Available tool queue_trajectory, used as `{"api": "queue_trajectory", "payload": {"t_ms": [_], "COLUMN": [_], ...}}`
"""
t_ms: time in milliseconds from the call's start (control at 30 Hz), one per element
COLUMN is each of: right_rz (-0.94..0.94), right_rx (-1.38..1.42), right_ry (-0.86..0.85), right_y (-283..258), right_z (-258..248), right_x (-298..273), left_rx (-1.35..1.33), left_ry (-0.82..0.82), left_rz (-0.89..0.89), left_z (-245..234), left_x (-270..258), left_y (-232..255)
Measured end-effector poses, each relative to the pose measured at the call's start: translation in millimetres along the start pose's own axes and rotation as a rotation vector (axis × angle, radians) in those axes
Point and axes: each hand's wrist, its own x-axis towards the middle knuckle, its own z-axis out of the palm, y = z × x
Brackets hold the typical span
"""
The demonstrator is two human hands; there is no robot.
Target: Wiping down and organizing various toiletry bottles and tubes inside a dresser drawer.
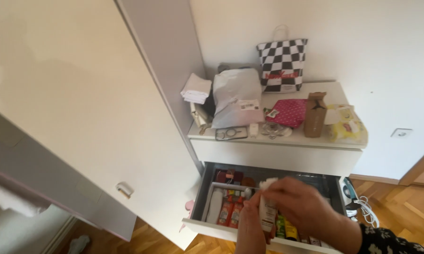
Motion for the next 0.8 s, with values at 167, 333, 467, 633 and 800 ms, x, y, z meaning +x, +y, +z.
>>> {"api": "queue_trajectory", "payload": {"t_ms": [167, 333, 467, 633, 800], "right_rz": [-0.248, -0.217, -0.216, -0.333, -0.318], "right_rx": [-0.017, -0.01, -0.055, -0.029, -0.026], "right_ry": [-0.141, -0.313, -0.221, -0.301, -0.224], "right_y": [6, -8, -18, -35, -41], "right_z": [38, 59, 54, 56, 75], "right_x": [8, 14, 46, 57, 43], "left_rx": [0.094, 0.092, 0.092, 0.036, 0.097], "left_ry": [0.025, 0.053, 0.053, 0.009, 0.099], "left_rz": [0.035, -0.016, -0.003, 0.026, -0.084], "left_z": [-29, -48, -60, -87, -103], "left_x": [-8, -11, -12, -2, 1], "left_y": [21, 27, 35, 27, 38]}}
